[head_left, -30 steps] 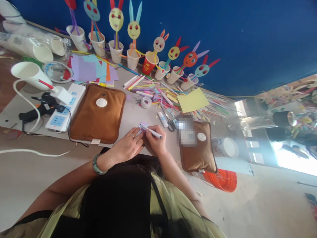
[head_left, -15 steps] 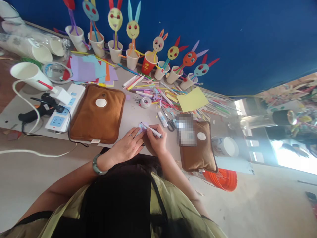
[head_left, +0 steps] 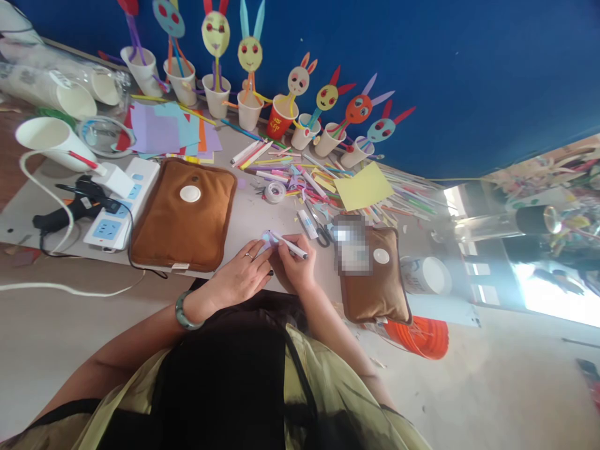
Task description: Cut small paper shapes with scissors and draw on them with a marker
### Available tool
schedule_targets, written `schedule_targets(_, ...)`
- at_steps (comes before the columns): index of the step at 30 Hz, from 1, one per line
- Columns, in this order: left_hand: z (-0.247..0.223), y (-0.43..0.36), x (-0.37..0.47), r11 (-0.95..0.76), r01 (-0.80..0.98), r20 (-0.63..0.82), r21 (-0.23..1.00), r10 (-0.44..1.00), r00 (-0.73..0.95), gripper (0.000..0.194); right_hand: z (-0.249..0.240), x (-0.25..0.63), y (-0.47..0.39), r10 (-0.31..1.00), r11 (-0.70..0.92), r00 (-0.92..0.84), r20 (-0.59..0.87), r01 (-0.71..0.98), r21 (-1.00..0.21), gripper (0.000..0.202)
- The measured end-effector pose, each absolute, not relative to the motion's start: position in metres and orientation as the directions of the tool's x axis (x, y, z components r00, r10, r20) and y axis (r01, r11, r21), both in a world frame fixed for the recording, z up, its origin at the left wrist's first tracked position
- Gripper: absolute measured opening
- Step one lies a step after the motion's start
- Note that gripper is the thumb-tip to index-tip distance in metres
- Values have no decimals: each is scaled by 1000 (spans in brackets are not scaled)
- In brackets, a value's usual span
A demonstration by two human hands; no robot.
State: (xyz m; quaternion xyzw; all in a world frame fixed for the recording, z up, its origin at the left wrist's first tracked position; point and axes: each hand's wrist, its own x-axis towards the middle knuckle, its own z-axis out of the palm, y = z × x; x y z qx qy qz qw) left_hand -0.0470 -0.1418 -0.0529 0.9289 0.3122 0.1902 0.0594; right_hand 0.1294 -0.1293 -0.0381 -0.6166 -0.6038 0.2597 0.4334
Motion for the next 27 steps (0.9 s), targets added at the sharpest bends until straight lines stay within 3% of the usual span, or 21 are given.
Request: schedule_targets(27, -53, -141, -48, -797, 563, 288, 218, 604, 743, 30, -39, 129, -130, 965, 97, 158, 210, 528, -844, 15)
